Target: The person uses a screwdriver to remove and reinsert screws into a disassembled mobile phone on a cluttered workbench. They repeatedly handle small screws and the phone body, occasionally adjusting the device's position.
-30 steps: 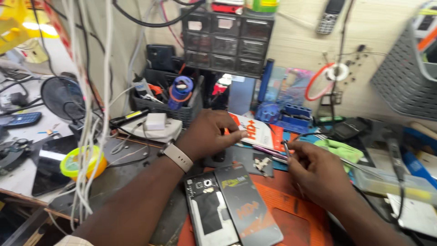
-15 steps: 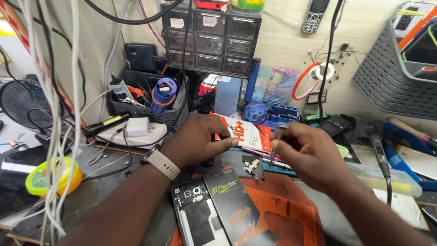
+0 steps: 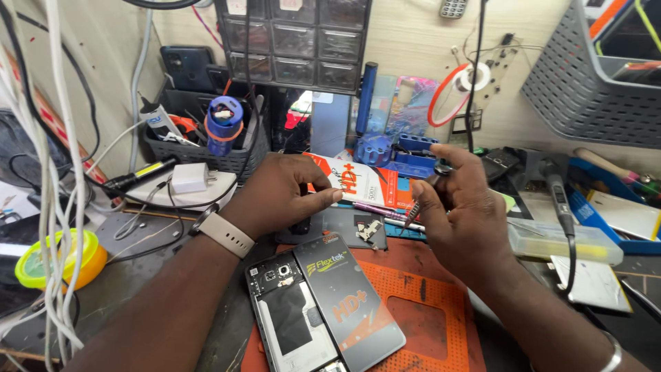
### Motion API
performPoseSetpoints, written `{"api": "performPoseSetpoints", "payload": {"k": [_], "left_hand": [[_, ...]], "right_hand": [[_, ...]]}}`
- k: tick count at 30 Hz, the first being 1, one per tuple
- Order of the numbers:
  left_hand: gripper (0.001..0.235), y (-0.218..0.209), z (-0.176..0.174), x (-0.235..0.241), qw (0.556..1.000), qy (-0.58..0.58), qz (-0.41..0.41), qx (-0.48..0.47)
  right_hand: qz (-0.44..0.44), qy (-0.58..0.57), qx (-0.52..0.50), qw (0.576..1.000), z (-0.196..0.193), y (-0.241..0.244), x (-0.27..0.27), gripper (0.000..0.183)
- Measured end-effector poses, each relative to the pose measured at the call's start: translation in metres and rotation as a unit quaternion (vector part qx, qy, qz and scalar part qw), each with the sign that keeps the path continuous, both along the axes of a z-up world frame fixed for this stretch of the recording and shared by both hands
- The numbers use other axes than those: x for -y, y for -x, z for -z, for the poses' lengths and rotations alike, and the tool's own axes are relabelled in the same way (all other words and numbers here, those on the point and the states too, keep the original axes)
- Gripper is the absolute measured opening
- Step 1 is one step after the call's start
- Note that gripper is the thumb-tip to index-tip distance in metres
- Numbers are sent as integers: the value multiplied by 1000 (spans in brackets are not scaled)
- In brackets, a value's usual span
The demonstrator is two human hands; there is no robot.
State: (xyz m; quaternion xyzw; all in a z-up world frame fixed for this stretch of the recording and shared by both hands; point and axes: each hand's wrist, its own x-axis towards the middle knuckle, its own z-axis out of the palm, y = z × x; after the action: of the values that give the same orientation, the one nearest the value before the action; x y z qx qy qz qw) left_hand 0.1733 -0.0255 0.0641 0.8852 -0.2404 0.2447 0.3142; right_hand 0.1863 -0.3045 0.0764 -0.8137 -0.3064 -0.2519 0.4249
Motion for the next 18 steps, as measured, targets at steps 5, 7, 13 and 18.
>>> {"api": "performPoseSetpoints", "payload": {"k": [5, 7, 13, 18], "left_hand": [[25, 0, -1, 1, 1000, -3, 7, -2], [26, 1, -1, 2, 1000, -5, -1, -5], [25, 3, -1, 3, 1000, 9, 5, -22], [26, 2, 1, 1, 1000, -2, -2, -8]], "right_hand": [[-28, 52, 29, 998, 0, -2, 0, 41], [-61, 115, -17, 991, -1, -4, -2, 44], [-71, 74, 7, 995, -1, -5, 5, 41], [-42, 100, -41, 993, -1, -8, 1, 41]]}}
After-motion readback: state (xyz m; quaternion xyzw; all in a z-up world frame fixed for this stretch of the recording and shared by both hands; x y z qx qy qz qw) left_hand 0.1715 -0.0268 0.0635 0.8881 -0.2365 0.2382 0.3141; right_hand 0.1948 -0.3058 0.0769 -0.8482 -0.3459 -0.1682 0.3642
